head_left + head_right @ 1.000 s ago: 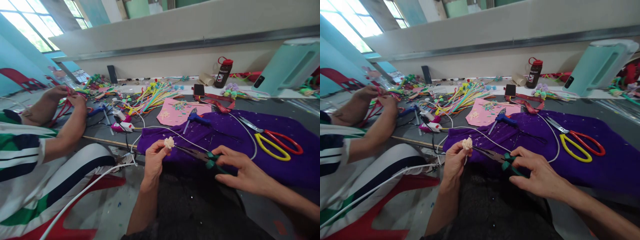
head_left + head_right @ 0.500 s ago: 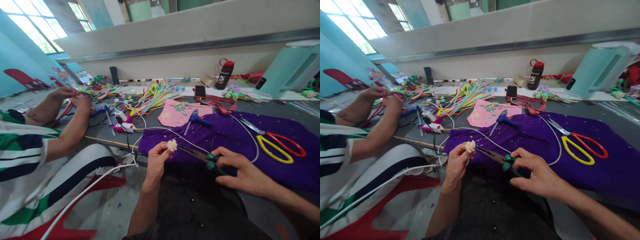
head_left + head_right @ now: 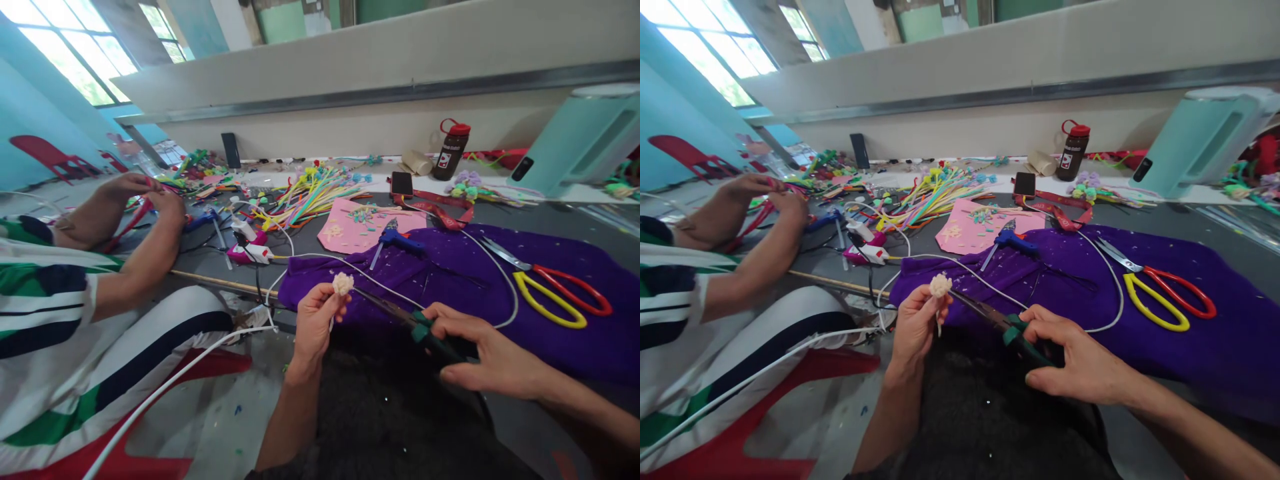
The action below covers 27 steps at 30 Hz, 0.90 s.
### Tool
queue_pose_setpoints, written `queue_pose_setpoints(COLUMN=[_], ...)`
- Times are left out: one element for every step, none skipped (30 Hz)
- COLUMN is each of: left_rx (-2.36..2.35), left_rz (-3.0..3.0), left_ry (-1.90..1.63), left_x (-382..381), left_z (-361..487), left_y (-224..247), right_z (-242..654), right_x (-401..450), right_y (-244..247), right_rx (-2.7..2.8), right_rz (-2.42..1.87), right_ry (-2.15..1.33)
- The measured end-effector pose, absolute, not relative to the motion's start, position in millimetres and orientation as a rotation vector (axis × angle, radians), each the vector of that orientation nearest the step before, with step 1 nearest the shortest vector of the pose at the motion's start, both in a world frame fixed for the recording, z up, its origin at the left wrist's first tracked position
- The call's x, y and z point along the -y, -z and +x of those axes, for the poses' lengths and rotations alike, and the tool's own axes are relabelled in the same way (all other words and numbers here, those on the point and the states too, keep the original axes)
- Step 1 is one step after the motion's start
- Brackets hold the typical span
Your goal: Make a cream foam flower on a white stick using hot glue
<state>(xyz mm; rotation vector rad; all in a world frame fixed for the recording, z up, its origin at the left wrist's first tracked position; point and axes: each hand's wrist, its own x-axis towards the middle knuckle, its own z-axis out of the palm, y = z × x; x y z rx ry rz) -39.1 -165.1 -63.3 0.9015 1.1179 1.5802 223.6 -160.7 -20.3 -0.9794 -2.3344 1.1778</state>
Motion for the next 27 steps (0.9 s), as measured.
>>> queue_pose_setpoints(left_rx=[-1.114,-1.109,-1.105,-1.102,-1.100,-1.097,-1.096,-1.096,-1.095,-1.091,-1.086,-1.084,-1.083,-1.084,-1.085,-1.087,-1.091,-1.097,-1.105,-1.114,-1.121,-1.123,-1.121,-1.115,-1.109,-1.103,-1.099], left_rz=[0.901,0.903,0.903,0.900,0.895,0.886,0.876,0.865,0.856,0.847,0.840,0.833,0.826,0.819,0.813,0.808,0.805,0.804,0.806,0.810,0.817,0.827,0.837,0.847,0.854,0.857,0.857], left_ry=[-1.572,-1.569,-1.572,-1.581,-1.590,-1.598,-1.606,-1.614,-1.621,-1.628,-1.637,-1.642,-1.644,-1.644,-1.643,-1.642,-1.643,-1.645,-1.647,-1.647,-1.645,-1.643,-1.642,-1.641,-1.639,-1.637,-1.634], left_x=[165.7,166.3,166.9,167.4,167.7,168.0,168.2,168.4,168.6,168.8,169.0,169.3,169.7,170.2,170.7,171.2,171.8,172.3,172.8,173.3,173.7,174.0,174.4,174.7,174.9,175.1,175.3], left_z=[-39.4,-40.0,-40.8,-41.9,-43.0,-44.3,-45.6,-46.8,-47.8,-48.6,-49.3,-49.9,-50.3,-50.7,-51.0,-51.3,-51.6,-51.9,-52.2,-52.4,-52.7,-52.9,-53.0,-53.0,-52.9,-52.6,-52.2], left_y=[62.0,60.8,60.0,59.6,59.6,60.2,61.0,62.0,63.0,63.8,64.3,64.4,64.2,63.9,63.4,62.9,62.6,62.5,62.6,62.8,63.1,63.6,64.0,64.6,65.2,65.9,66.7], right_z=[223.1,222.4,221.4,220.2,218.9,217.6,216.4,215.2,214.1,213.2,212.5,211.9,211.5,211.2,210.8,210.4,209.9,209.2,208.3,207.3,206.3,205.3,204.6,204.1,203.9,204.0,204.3], right_x=[161.2,161.6,161.9,162.0,161.9,161.7,161.5,161.3,161.1,161.0,161.0,161.2,161.5,161.9,162.5,163.2,163.9,164.7,165.5,166.2,167.0,167.6,168.2,168.6,169.0,169.2,169.3], right_y=[20.2,19.9,19.5,19.2,18.9,18.7,18.7,18.8,19.0,19.1,19.1,18.9,18.5,17.8,16.8,15.7,14.3,12.9,11.5,10.3,9.4,8.9,8.8,9.3,10.2,11.4,12.9], right_rx=[2.324,2.315,2.307,2.303,2.300,2.297,2.293,2.291,2.291,2.294,2.297,2.300,2.303,2.304,2.302,2.300,2.301,2.306,2.315,2.325,2.339,2.355,2.369,2.382,2.392,2.404,2.415], right_rz=[-0.976,-0.967,-0.955,-0.942,-0.933,-0.929,-0.931,-0.935,-0.940,-0.942,-0.942,-0.941,-0.939,-0.938,-0.938,-0.938,-0.937,-0.937,-0.939,-0.942,-0.946,-0.950,-0.959,-0.972,-0.987,-1.000,-1.009], right_ry=[-1.198,-1.219,-1.239,-1.256,-1.268,-1.274,-1.275,-1.276,-1.275,-1.278,-1.282,-1.286,-1.288,-1.287,-1.281,-1.273,-1.266,-1.261,-1.254,-1.241,-1.220,-1.189,-1.146,-1.094,-1.042,-0.996,-0.958])
